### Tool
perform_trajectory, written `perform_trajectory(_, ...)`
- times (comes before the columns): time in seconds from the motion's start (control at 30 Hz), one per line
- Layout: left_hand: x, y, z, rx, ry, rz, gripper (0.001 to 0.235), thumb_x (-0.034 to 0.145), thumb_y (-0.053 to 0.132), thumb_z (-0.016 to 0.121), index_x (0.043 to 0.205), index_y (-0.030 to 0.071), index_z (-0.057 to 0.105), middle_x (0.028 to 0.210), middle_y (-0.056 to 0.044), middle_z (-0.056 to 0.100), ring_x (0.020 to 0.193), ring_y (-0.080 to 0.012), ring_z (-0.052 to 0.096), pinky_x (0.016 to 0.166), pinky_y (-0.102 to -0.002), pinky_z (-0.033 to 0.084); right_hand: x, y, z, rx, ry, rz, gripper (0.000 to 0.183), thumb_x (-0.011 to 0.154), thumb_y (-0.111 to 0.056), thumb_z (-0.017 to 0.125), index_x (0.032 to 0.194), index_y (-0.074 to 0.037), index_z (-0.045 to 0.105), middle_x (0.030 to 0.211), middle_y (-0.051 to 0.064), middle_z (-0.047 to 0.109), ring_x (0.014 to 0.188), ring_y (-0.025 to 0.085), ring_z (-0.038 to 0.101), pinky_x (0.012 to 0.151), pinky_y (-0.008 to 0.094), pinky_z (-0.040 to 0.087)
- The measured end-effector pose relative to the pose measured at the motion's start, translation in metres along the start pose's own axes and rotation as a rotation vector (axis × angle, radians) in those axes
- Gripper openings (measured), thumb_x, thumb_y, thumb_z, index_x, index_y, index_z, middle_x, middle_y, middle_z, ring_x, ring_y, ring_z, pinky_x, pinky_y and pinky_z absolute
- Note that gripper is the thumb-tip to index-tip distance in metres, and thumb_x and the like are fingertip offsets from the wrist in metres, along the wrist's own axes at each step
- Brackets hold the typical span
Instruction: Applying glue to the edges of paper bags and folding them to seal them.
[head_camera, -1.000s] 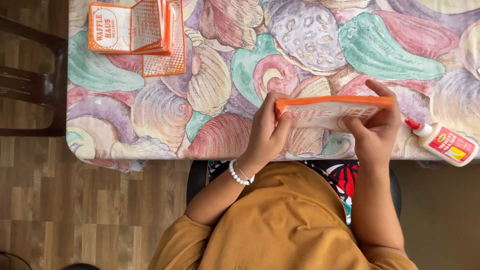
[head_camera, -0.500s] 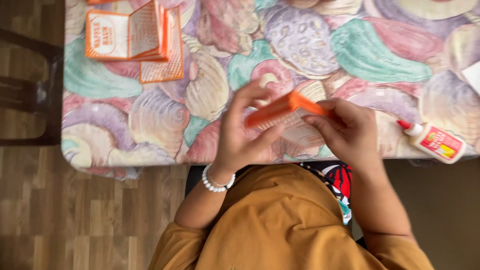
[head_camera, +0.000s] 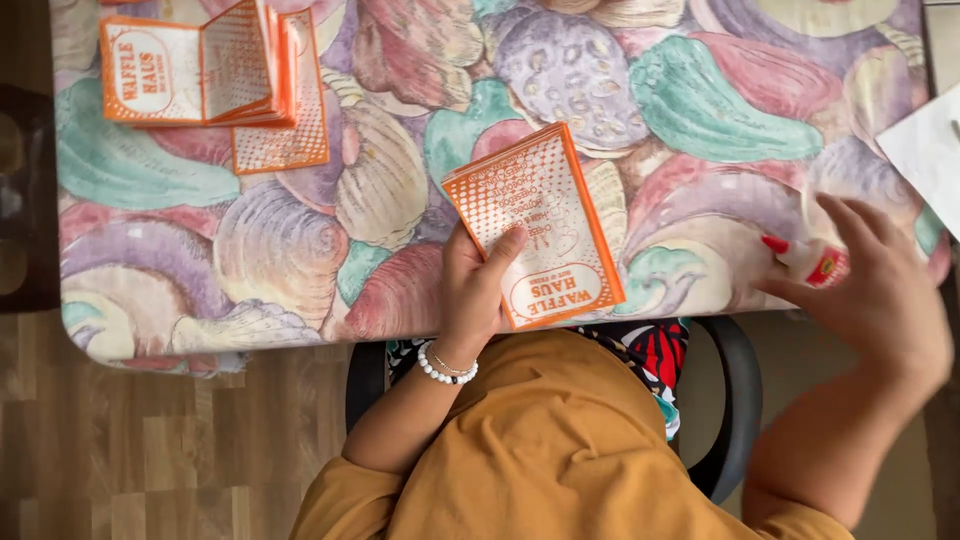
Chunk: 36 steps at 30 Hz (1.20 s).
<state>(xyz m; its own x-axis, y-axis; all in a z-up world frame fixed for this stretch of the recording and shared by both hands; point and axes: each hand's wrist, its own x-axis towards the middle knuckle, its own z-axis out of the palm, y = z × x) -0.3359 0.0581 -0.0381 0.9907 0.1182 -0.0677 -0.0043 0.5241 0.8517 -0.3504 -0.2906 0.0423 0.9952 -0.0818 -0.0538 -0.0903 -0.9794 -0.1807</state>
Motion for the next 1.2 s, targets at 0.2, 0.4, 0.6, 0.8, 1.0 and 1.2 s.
perform_trajectory(0.2,-0.003,-0.006,0.005,-0.095,0.036,0.054,0.039,0.092,0.022,0.076,0.122,0.001,0.064,0.121,-0.011,0.071,0.114,-0.0206,0.066,0.103,-0.037,0.054,0.028,0.088,0.046,0.026,0.028,-0.123,0.05,0.073,-0.034,0.092,0.12,-0.019,0.082,0.125,0.001,0.074,0.097,0.019,0.069,0.081,0.036,0.05)
perform_trajectory(0.4,-0.007,-0.009,0.009,-0.075,0.017,0.108,0.036,0.094,0.023,0.076,0.121,0.0,0.066,0.119,-0.012,0.072,0.115,-0.0237,0.068,0.1,-0.039,0.057,0.13,0.04,0.021,-0.025,0.088,-0.404,0.007,0.104,-0.008,0.079,0.104,-0.004,0.073,0.1,0.01,0.067,0.082,0.023,0.055,0.072,0.035,0.048)
perform_trajectory(0.6,-0.005,-0.011,0.032,-0.192,0.338,0.212,0.053,0.092,0.019,0.073,0.137,-0.004,0.055,0.142,-0.019,0.061,0.133,-0.0283,0.058,0.117,-0.042,0.045,0.107,-0.067,0.043,0.451,0.438,-0.547,0.086,0.098,-0.011,0.089,0.163,-0.002,0.034,0.161,0.028,0.042,0.151,0.046,0.034,0.118,0.067,0.036)
perform_trajectory(0.8,-0.003,-0.014,0.054,-0.165,0.296,0.202,0.039,0.095,0.013,0.073,0.13,0.001,0.06,0.119,-0.007,0.069,0.114,-0.0127,0.061,0.102,-0.037,0.054,-0.022,-0.155,0.162,1.651,0.115,-0.032,0.05,0.077,0.011,0.083,0.12,0.002,0.062,0.104,0.014,0.071,0.094,0.024,0.072,0.089,0.047,0.061)
perform_trajectory(1.0,-0.004,0.019,-0.006,-0.278,-0.064,0.315,0.077,0.095,0.066,0.068,0.15,0.016,0.047,0.15,-0.006,0.055,0.139,-0.0206,0.049,0.118,-0.039,0.038,0.006,-0.087,0.056,1.324,-0.047,-0.132,0.021,0.073,0.008,0.085,0.089,0.001,0.072,0.067,0.013,0.065,0.055,0.015,0.063,0.057,0.032,0.058)
perform_trajectory(1.2,-0.003,0.079,0.013,0.854,-0.528,0.299,0.075,0.068,0.039,0.094,0.126,0.007,0.06,0.092,-0.011,0.069,0.099,-0.0363,0.073,0.085,-0.048,0.06,0.054,-0.096,-0.045,0.507,-0.496,-0.375,0.017,0.075,-0.009,0.085,0.067,0.0,0.073,0.04,0.015,0.062,0.042,0.021,0.061,0.045,0.036,0.051)
